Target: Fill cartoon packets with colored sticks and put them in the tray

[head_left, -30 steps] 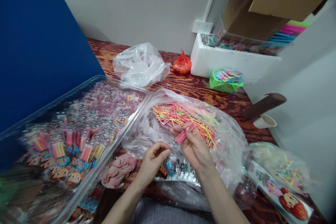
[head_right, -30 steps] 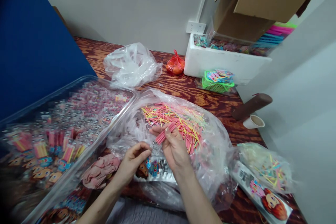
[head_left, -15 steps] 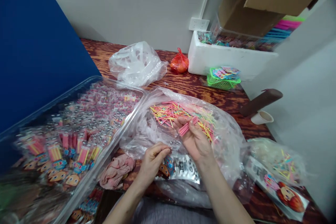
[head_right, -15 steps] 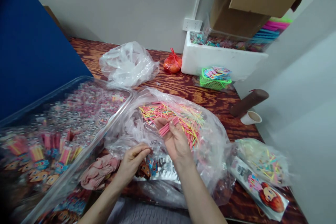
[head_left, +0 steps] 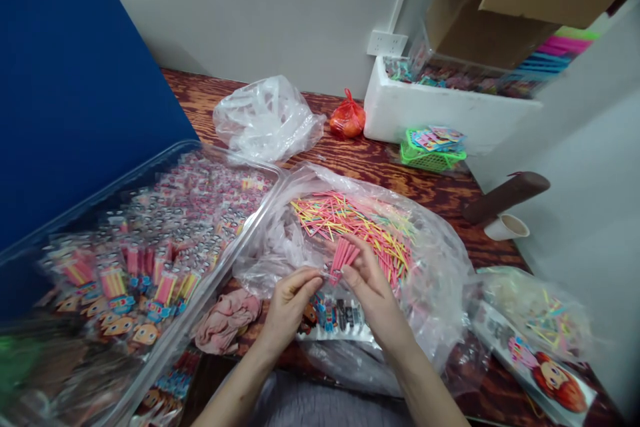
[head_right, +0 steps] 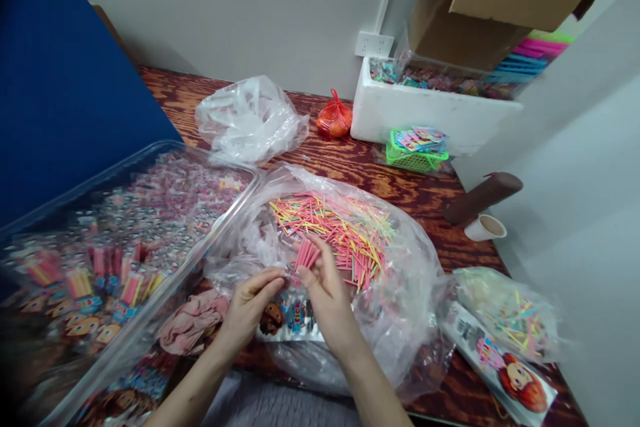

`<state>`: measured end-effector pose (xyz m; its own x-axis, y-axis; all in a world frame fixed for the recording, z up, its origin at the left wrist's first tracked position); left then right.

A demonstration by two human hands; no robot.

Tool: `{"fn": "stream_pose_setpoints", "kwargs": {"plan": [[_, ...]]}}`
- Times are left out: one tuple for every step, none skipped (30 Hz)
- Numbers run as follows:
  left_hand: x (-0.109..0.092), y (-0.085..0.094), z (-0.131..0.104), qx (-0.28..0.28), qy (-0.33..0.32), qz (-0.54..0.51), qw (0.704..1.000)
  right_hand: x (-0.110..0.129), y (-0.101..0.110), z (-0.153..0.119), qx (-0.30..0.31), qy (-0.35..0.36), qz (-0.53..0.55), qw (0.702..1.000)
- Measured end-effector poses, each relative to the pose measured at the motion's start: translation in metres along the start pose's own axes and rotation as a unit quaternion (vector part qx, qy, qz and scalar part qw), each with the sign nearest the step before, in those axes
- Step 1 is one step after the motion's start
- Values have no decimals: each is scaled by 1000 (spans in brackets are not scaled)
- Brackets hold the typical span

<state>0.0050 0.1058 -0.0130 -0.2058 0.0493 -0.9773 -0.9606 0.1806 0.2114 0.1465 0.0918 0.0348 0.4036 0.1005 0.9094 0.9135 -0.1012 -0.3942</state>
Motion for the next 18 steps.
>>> {"fn": "stream_pose_setpoints", "kwargs": {"plan": [[0,1,-1,-2,1,-1,1000,4,2,-2,-9,23,-19,1000],[0,2,-2,-5,2,-3,1000,7,1,-4,-8,46,-45,998],[-1,3,-3,-9,3,-7,1000,8,-2,-6,3,67,-75,995],[-1,5,-4,-12,4,-12,1000,7,-7,-8,23,82,-105,991],[-2,6,-5,-14,5,-17,1000,5,-12,-9,44,92,-131,986],[-2,7,-6,-15,7,-22,1000,4,-16,-11,58,99,-152,982],[-2,9,-7,-17,11,-26,999,2,-17,-12,61,105,-167,978],[-1,11,-8,-19,16,-28,999,2,-19,-13,61,110,-178,976],[1,13,-9,-20,22,-28,999,2,-21,-13,63,115,-188,973],[3,16,-9,-22,28,-27,999,2,-24,-14,71,118,-199,970],[5,19,-10,-25,33,-24,999,2,-29,-14,84,117,-209,967],[8,24,-11,-29,36,-18,999,0,-33,-15,101,113,-214,965],[12,29,-13,-37,38,-9,999,-1,-37,-16,115,106,-211,965],[16,37,-15,-52,42,4,998,-4,-37,-16,119,97,-201,967],[22,46,-18,-76,48,21,996,-6,-34,-17,112,87,-185,972],[29,56,-21,-107,57,43,992,-9,-28,-17,101,77,-173,977],[37,66,-24,-143,66,69,985,-12,-21,-17,86,69,-168,980],[44,75,-26,-181,73,97,976,-15,-11,-17,73,63,-176,980]]}}
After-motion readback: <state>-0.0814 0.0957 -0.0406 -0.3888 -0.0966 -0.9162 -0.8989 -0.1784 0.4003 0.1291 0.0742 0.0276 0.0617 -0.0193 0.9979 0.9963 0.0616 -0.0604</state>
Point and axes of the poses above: each hand's wrist, its own z-axis towards the middle knuckle, its own y-axis out of the back of the hand, x = y × z, the point moved 10 cm from there along z, towards the middle knuckle, and after that the axes turned 12 degrees about z, right-handed, at the moved point
